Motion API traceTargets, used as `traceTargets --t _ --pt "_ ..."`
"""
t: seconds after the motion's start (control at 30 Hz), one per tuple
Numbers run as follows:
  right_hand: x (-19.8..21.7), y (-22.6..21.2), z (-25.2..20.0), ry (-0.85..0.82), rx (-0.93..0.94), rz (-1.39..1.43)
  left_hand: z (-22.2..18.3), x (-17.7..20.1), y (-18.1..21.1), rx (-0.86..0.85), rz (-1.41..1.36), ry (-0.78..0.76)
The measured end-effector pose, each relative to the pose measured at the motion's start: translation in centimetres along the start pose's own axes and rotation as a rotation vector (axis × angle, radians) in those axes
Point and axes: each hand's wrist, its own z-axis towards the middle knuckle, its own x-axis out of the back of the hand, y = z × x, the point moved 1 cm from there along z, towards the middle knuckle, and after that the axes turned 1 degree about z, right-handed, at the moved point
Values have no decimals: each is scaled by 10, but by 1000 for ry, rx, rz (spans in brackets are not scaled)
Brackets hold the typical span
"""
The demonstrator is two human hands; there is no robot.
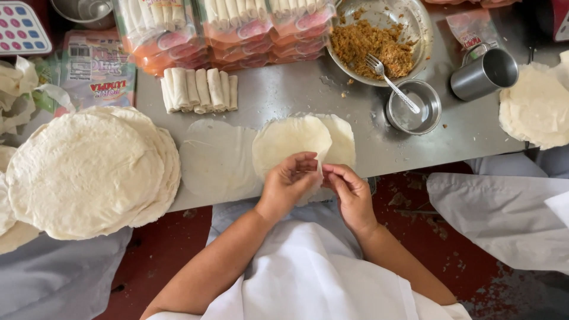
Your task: A person is seen preparing lumpia by peeling thin wrappers from a stack, placing meat filling on them using a fork, and rolling them tightly on a stainless steel table.
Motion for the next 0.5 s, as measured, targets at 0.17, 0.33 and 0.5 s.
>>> traceTargets --t 0.17,0.33,0.5 --pt "1 11 -2 -44 67 33 -12 5 -13 -103 404 -43" --pt "-1 0 -1 -14 85 -26 2 13 -26 90 133 67" --pt "4 7 2 14 48 -77 0 11 -13 227 -10 38"
